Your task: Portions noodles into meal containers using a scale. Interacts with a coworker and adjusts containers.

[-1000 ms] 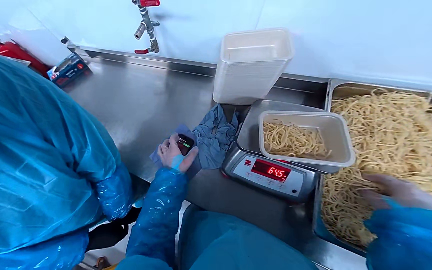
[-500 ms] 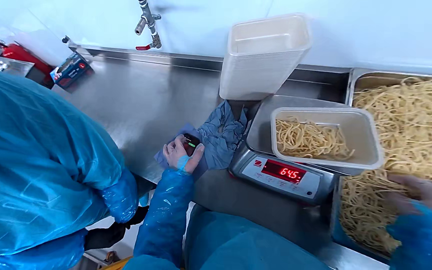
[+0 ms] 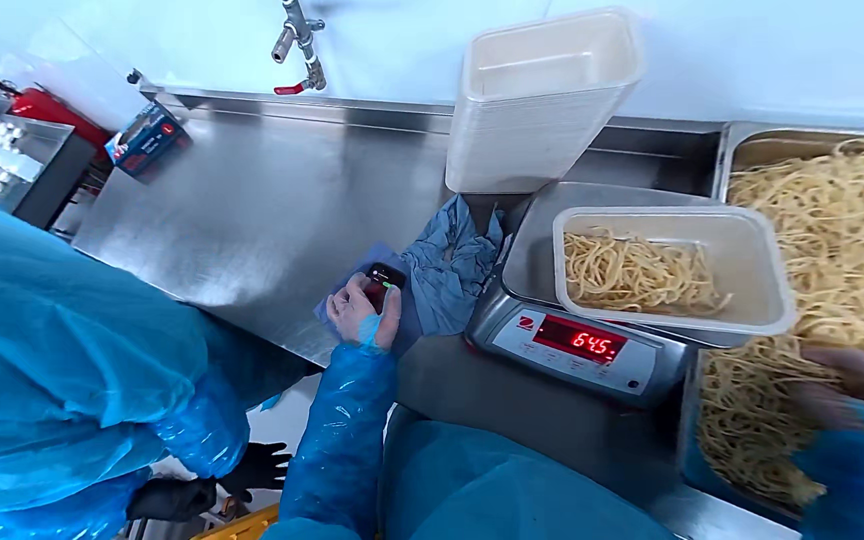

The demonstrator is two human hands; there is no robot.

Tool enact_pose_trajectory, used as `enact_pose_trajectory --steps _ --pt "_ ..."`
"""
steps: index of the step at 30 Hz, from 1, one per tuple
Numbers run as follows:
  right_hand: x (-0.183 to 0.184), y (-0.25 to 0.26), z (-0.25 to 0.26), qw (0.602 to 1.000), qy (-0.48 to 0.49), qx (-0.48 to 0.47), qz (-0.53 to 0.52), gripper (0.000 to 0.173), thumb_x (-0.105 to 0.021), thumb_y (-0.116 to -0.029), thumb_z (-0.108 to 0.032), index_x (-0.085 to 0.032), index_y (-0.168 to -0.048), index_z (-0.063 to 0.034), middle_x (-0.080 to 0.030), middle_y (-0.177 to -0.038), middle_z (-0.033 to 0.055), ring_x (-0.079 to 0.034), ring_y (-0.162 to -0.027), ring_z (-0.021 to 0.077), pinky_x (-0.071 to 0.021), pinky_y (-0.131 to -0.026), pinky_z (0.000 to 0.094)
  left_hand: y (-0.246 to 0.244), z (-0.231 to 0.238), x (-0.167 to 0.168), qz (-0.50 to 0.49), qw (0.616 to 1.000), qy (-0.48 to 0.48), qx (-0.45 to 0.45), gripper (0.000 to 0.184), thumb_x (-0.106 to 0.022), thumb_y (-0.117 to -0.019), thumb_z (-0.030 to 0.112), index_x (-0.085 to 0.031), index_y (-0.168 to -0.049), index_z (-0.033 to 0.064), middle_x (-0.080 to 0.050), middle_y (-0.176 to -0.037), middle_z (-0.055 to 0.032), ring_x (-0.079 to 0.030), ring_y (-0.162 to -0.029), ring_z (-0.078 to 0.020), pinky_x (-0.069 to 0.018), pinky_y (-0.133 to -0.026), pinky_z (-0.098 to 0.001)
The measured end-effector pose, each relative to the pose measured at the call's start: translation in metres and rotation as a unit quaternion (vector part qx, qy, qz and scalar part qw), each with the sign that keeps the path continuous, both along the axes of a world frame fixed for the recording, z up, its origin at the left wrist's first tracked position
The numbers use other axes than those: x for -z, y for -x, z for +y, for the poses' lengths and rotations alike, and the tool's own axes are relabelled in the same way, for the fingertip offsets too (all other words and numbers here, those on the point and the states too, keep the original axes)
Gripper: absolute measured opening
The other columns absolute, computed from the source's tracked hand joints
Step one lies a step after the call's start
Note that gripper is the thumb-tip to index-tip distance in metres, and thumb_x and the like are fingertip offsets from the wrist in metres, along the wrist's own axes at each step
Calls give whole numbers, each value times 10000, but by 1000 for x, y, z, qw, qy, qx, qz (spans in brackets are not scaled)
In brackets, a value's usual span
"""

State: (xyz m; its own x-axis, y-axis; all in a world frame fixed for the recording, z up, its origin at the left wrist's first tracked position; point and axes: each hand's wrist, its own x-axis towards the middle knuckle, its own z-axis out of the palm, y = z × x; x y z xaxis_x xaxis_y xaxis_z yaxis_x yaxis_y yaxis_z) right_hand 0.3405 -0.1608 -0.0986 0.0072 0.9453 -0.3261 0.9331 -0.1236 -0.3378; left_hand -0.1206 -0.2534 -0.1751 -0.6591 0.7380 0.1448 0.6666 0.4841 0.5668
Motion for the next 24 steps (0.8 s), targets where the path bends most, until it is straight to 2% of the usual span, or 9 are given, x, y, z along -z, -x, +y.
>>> enact_pose_trajectory --steps 4,8,12,15,18,20,22,24 --pt "-5 4 1 1000 6 -13 -21 353 -629 -958 40 -611 -1308 76 -585 -1279 404 -549 -1222 588 -419 -989 733 -3 -6 5 16 1000 -10 -25 670 -595 -872 612 -582 -1333 125 -704 -1214 -13 -554 -1274 -238 -200 -1220 -529" --pt "-9 12 -2 1000 -1 4 -7 341 -618 -957 43 -610 -1295 90 -570 -1298 407 -537 -1240 580 -404 -1011 726 -4 -3 8 1 1000 -2 -2 721 -618 -848 648 -582 -1369 151 -673 -1290 -36 -515 -1335 -268 -203 -1234 -539" --pt "-11 16 -3 1000 7 17 -9 361 -620 -959 45 -600 -1317 83 -564 -1310 407 -529 -1254 579 -401 -1022 720 -5 2 7 9 1000 -9 -8 708 -629 -833 643 -605 -1314 124 -707 -1217 -24 -562 -1284 -240 -214 -1229 -526" --pt "-15 19 -4 999 14 26 -12 378 -621 -955 48 -595 -1331 76 -547 -1330 409 -518 -1267 577 -399 -1031 710 -6 0 7 29 999 -44 -11 650 -628 -862 600 -613 -1266 92 -735 -1123 -17 -616 -1188 -229 -275 -1195 -527" --pt "-14 18 -4 1000 14 16 -10 373 -626 -952 59 -593 -1322 85 -553 -1311 418 -536 -1242 578 -411 -1012 713 -4 -4 13 38 998 -54 -9 624 -614 -875 584 -611 -1261 93 -736 -1120 -11 -620 -1170 -219 -293 -1182 -514" --pt "-16 21 -3 1000 18 15 -16 368 -631 -959 46 -594 -1324 85 -555 -1308 418 -536 -1243 582 -414 -1011 712 -2 -4 16 37 999 -24 -9 674 -592 -872 621 -606 -1294 97 -731 -1160 -13 -600 -1221 -230 -251 -1202 -530" --pt "-16 21 -4 1000 19 15 -20 365 -632 -962 42 -595 -1323 84 -552 -1312 418 -529 -1248 584 -413 -1012 710 -2 -3 8 10 999 41 0 743 -581 -869 677 -588 -1350 111 -719 -1225 1 -551 -1319 -233 -125 -1243 -573" --pt "-15 20 -3 1000 15 12 -18 359 -630 -962 49 -595 -1317 90 -552 -1310 420 -526 -1247 589 -412 -1010 712 -1 -2 -1 21 999 33 11 813 -545 -865 717 -561 -1385 92 -724 -1224 -1 -547 -1327 -250 -90 -1232 -615"
